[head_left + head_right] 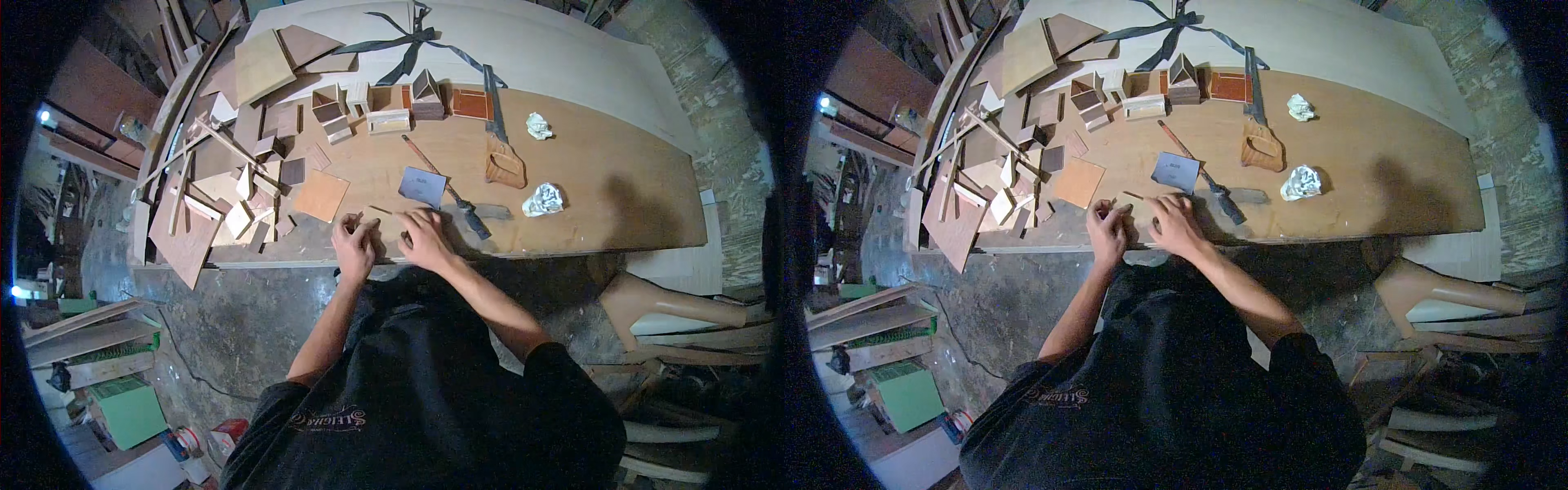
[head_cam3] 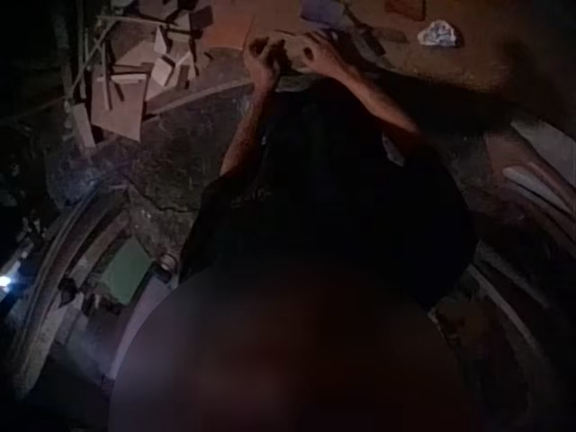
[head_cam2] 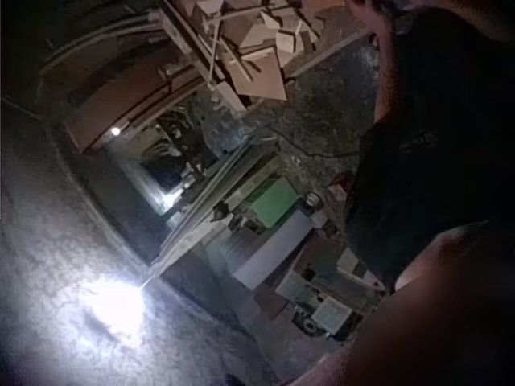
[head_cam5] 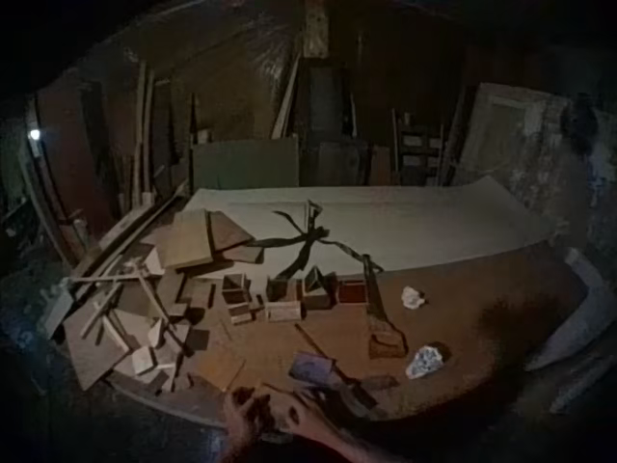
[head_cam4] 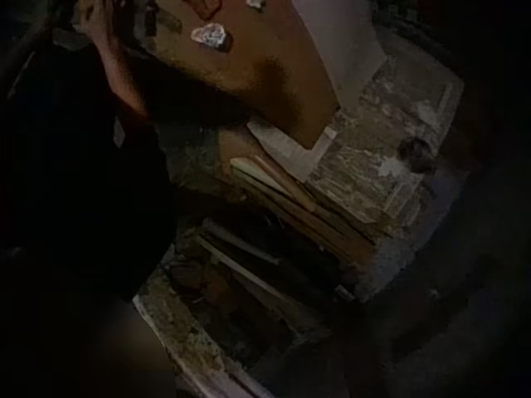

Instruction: Sanding small wooden pieces and applying wood filler to the joints at a workbench.

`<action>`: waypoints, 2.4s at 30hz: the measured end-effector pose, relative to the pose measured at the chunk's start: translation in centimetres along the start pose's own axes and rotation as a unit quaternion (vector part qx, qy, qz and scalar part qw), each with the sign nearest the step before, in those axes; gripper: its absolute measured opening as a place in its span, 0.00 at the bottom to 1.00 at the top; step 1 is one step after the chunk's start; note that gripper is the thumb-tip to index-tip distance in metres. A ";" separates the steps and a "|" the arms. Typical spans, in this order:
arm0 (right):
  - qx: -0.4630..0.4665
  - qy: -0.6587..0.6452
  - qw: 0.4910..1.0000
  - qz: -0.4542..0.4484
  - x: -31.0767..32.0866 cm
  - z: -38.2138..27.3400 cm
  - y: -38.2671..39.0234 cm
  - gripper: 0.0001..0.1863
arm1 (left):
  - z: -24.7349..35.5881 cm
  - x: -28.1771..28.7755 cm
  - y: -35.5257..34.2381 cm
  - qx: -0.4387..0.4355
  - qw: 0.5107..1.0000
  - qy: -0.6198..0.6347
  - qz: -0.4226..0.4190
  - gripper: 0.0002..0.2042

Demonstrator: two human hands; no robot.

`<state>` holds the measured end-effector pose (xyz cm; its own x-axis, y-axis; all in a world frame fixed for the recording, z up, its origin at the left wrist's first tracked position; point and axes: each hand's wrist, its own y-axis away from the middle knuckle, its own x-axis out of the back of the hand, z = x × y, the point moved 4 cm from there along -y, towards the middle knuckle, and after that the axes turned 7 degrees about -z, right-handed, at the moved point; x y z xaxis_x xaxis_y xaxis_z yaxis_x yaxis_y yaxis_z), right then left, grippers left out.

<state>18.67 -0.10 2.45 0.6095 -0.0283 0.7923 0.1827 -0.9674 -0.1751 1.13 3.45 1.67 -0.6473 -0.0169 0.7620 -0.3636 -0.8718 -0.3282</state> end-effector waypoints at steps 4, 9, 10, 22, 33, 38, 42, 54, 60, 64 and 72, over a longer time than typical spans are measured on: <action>0.016 -0.017 1.000 0.004 -0.1 -1.4 0.7 0.25 | 0.2 0.4 -0.4 0.057 0.997 0.034 0.025 0.15; -0.049 0.014 0.998 0.043 2.3 0.5 -0.1 0.32 | 0.5 1.5 -0.1 0.075 0.992 0.091 0.046 0.19; -0.048 0.050 0.995 0.066 2.8 0.9 -0.6 0.34 | 1.0 1.7 0.1 0.054 0.997 0.057 0.021 0.23; -0.037 0.071 0.997 0.021 3.0 5.3 -5.1 0.20 | 0.9 0.8 1.2 0.071 0.997 -0.020 -0.027 0.23; 0.137 0.072 0.988 -0.005 -0.6 -0.3 -2.4 0.21 | -0.5 0.9 -0.2 0.036 0.998 -0.049 -0.013 0.24; 0.007 -0.016 0.998 -0.062 -0.2 -0.8 -4.3 0.19 | -0.9 0.8 0.7 0.043 0.996 -0.079 -0.017 0.22; 0.139 0.038 0.989 0.036 -2.1 0.9 -2.9 0.21 | -0.8 0.7 1.0 0.011 0.997 -0.081 0.008 0.22; 0.095 0.054 0.994 0.028 -1.9 1.3 -4.3 0.21 | -0.6 1.0 0.7 0.019 0.999 -0.038 0.014 0.22; 0.103 0.008 0.993 0.058 -1.9 1.6 -4.0 0.19 | -2.0 1.6 -1.4 -0.056 0.994 -0.013 -0.090 0.26; 0.133 0.091 0.986 0.047 -2.8 0.5 -3.1 0.19 | -2.1 2.1 -2.9 -0.091 0.988 -0.027 -0.124 0.27; 0.074 0.073 0.994 0.043 -2.6 0.2 -3.2 0.20 | -2.3 2.0 -2.8 -0.077 0.990 0.000 -0.116 0.17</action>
<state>16.64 3.07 0.86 0.5116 -0.1555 0.8450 0.2526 -0.9128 -0.3210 -0.69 7.00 2.90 -0.5340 0.1753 0.8271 -0.6010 -0.7668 -0.2255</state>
